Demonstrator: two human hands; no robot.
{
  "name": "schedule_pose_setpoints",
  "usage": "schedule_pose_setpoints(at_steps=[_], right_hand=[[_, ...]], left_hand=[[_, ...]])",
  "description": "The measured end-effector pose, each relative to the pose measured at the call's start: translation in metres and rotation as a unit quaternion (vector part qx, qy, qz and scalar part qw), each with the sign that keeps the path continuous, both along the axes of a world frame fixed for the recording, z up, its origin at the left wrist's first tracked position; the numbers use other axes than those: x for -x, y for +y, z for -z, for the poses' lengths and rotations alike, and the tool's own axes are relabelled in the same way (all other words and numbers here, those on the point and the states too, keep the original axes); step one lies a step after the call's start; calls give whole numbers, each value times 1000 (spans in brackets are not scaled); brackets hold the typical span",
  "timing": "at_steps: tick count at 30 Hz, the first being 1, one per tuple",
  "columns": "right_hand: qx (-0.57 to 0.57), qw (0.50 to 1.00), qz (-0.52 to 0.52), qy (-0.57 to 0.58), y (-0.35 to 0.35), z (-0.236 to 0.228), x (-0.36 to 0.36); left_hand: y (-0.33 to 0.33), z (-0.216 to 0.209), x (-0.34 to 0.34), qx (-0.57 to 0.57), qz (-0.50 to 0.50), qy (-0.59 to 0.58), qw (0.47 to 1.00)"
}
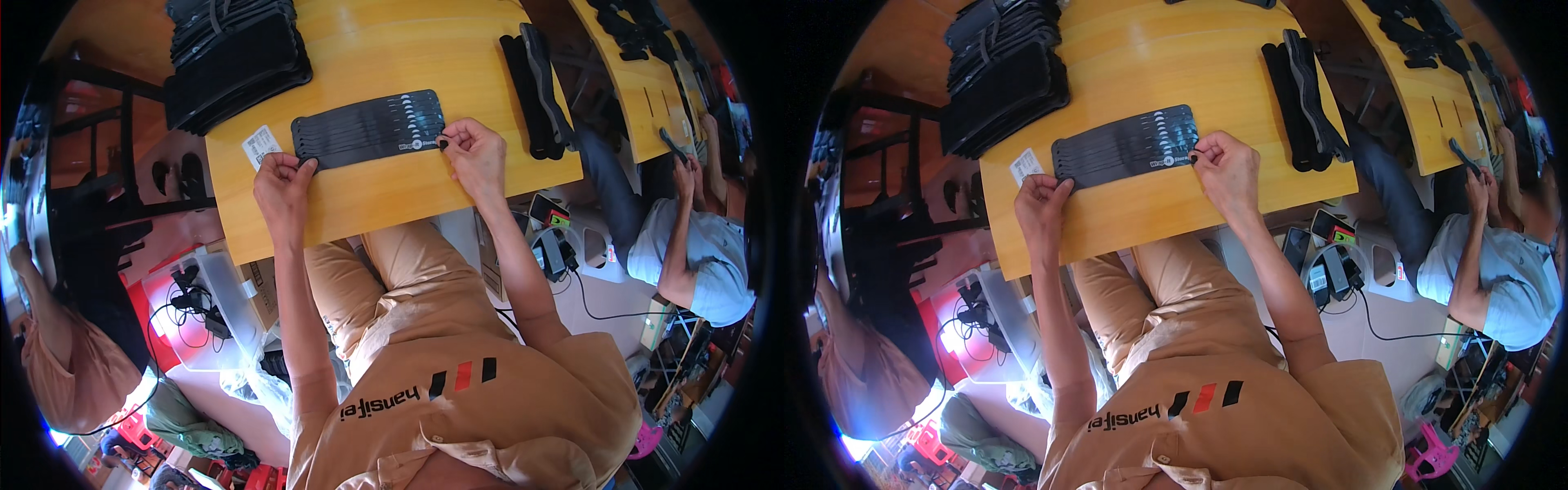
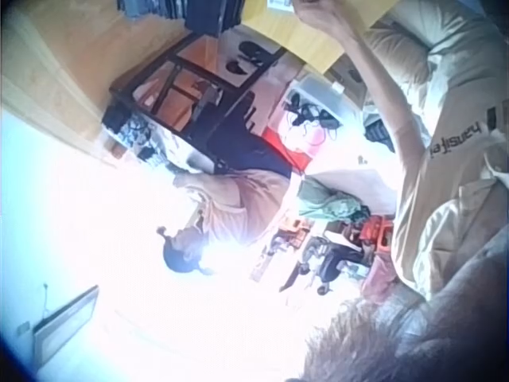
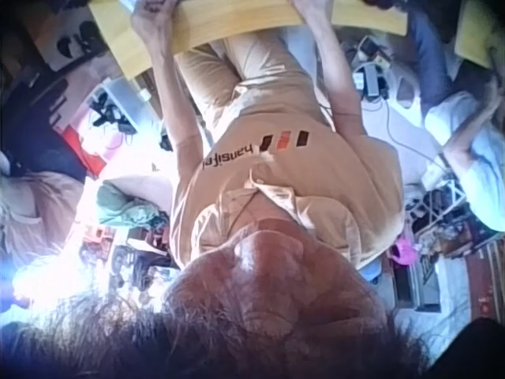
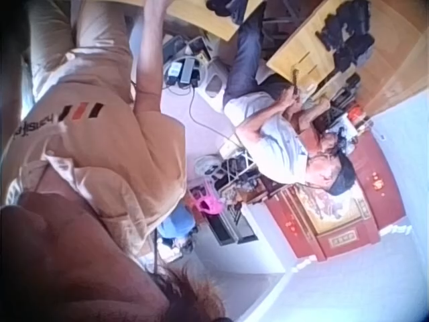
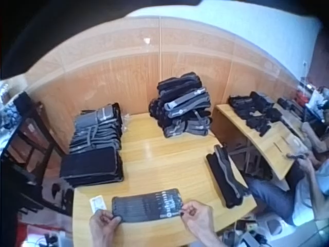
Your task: Assembling plastic buckles and components onto fabric straps at a workstation.
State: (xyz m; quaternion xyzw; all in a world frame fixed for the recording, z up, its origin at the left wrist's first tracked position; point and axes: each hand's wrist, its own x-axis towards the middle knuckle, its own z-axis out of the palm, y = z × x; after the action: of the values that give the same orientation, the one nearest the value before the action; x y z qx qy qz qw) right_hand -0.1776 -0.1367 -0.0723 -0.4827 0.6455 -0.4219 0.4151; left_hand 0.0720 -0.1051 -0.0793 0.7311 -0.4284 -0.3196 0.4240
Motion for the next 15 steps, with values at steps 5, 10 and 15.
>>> schedule_pose_setpoints(at_steps=[5,10,15], right_hand=[[19,997,-10,69,-3,5,4],[83,974,-30,207,-3,3,12],[149,944,-13,293,5,-2,36]], left_hand=[[-3,-13,0,-35,-8,98,995],[-1,-9,-3,-27,10,-79,996],[-4,-26,8,-10,-35,-259,965]])
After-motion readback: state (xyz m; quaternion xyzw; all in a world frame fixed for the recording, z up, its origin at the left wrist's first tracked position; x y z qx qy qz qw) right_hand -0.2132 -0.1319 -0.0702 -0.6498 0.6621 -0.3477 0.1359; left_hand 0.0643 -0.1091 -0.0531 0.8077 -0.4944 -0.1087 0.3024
